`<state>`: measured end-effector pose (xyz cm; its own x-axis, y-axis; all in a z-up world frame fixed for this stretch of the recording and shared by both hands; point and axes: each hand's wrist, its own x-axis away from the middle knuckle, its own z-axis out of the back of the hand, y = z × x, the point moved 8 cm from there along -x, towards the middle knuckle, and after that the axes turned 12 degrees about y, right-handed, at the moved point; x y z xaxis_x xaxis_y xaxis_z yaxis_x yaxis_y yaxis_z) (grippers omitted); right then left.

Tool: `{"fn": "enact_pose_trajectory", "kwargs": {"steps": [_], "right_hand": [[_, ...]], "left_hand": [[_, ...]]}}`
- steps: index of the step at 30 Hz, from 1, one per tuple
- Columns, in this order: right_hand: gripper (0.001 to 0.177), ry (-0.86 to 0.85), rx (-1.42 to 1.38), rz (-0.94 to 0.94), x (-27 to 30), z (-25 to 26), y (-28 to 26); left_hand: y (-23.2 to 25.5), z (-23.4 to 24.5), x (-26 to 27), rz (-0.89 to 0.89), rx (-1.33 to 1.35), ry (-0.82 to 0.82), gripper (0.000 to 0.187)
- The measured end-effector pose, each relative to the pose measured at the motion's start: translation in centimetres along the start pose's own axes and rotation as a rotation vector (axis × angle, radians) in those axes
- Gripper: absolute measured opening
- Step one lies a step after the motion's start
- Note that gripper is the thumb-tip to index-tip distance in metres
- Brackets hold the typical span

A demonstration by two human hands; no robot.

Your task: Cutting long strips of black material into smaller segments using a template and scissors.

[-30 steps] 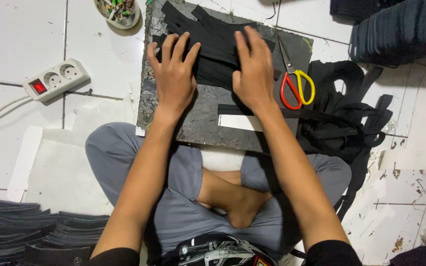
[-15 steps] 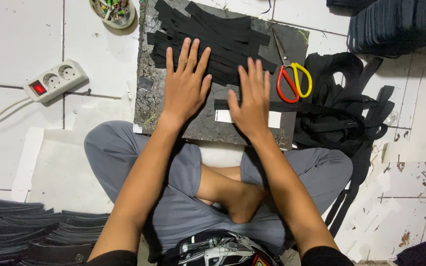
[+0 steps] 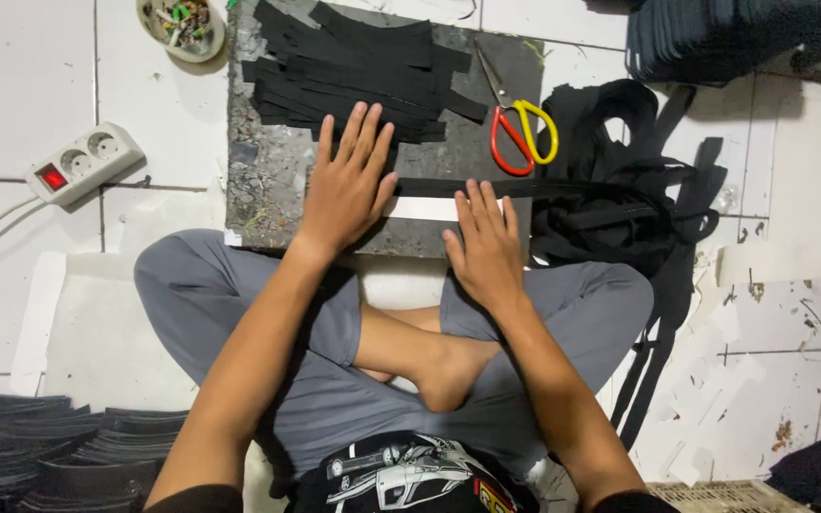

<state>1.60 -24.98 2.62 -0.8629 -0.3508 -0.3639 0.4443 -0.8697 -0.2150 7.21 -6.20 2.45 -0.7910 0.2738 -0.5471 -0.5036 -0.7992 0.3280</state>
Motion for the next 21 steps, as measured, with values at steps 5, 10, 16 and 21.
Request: {"fn": "enact_pose_trajectory", "kwargs": {"steps": [5,10,16,21], "right_hand": [[0.058,0.033,0.033,-0.030,0.9,-0.4,-0.2],[0.056,0.051,0.016,-0.025,1.8,0.6,0.4],[0.059,0.062,0.014,-0.020,2.4,1.9,2.0],[0.055,0.090,-0.052,-0.069,3.5,2.0,2.7]], "left_hand": [[3.9,-1.0,3.5,-0.144,0.068,-0.025,0.047],[6.1,-1.7,4.9,-0.215,0.064,-0.096,0.050],[7.8,-0.8,4.5,-0.194,0.034,-0.051,0.056],[8.1,-1.3,4.7,-0.126,-0.004,-0.005,0.051]]}}
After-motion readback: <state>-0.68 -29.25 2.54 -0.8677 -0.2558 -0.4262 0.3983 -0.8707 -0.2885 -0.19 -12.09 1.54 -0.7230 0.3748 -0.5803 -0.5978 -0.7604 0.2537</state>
